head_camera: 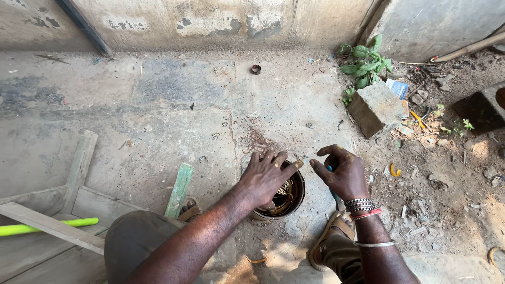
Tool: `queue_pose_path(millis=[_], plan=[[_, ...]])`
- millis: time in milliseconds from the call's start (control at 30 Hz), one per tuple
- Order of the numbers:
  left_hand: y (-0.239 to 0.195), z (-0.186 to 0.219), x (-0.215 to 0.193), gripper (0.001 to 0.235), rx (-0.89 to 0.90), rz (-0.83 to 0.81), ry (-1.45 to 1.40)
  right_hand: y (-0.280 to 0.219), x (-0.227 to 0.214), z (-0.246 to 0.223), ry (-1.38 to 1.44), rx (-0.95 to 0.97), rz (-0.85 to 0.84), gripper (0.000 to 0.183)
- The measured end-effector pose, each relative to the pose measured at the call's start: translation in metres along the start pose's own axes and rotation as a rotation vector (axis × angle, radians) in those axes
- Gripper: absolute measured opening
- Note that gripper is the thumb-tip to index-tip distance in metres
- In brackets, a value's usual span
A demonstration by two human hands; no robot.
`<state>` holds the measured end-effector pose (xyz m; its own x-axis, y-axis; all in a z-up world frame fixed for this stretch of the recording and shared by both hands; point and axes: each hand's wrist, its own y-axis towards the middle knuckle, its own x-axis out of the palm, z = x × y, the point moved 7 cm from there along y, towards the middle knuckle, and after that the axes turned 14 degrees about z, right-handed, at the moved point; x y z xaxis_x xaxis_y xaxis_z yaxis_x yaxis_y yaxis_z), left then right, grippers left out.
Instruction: The person sits on the ground and uses pliers to cut a coiled metal wire inside a metal can. They repeatedly pull sections of the wire from the coil and cut them into smaller pieces, which fall into the can.
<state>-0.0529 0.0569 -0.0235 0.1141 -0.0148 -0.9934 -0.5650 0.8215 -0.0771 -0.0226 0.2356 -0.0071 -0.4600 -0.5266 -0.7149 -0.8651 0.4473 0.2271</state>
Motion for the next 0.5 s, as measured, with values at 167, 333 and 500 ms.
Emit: queue_pose_path(millis=[167,333,500], plan=[[-0.001,0.003,0.007,0.140,-0.014,0.014,0.015,-0.003,0.001,0.000,-0.004,-0.004,-0.019,0.034],[0.002,0.001,0.014,0.134,-0.032,-0.022,0.012,-0.003,0.002,-0.001,-0.029,-0.006,-0.027,0.032],[0.003,0.004,0.011,0.126,-0.004,0.045,0.060,-0.005,-0.001,0.001,-0.050,-0.008,-0.024,0.032]])
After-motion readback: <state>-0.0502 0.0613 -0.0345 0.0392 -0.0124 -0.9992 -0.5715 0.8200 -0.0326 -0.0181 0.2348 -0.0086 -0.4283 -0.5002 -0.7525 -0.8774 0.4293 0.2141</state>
